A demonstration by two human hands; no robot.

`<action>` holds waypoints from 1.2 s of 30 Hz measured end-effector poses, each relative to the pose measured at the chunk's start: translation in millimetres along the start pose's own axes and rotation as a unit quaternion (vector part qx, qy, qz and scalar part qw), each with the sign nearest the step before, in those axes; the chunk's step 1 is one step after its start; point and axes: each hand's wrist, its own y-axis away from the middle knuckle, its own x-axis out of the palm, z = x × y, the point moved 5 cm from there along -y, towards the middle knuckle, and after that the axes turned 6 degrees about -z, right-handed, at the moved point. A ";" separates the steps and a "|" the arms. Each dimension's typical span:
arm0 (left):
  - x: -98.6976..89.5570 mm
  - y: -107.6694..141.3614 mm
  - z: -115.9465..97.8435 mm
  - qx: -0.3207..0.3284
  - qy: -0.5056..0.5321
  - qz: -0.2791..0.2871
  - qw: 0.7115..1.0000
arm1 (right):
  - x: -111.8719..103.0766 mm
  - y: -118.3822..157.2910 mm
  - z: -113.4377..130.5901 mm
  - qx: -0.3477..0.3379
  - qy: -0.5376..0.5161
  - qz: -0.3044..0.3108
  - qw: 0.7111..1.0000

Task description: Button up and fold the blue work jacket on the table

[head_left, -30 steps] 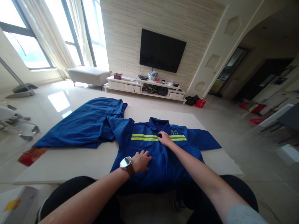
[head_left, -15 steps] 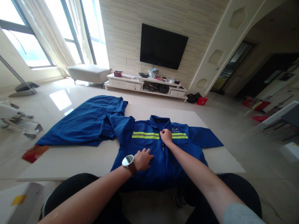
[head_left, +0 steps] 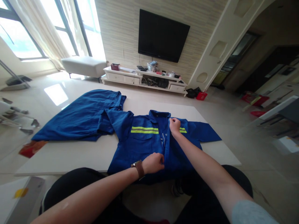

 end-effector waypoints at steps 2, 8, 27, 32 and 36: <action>7.3 -1.4 0.0 0.011 -0.010 -0.013 1.000 | -13.4 2.9 -9.3 0.042 -0.013 0.038 0.998; 8.4 -3.1 3.5 0.030 -0.027 -0.011 0.999 | -42.8 66.2 -45.2 0.159 -0.012 0.279 0.947; 32.7 8.1 -3.2 -0.051 0.039 -0.003 0.998 | -39.5 138.7 -9.8 0.165 0.015 0.374 0.912; 47.0 12.8 -5.7 -0.096 0.038 -0.031 0.994 | -49.4 126.6 -2.9 0.164 0.001 0.342 0.925; 43.4 17.5 -14.4 -0.073 -0.035 -0.062 0.995 | -71.2 115.4 -4.0 0.169 -0.040 0.300 0.938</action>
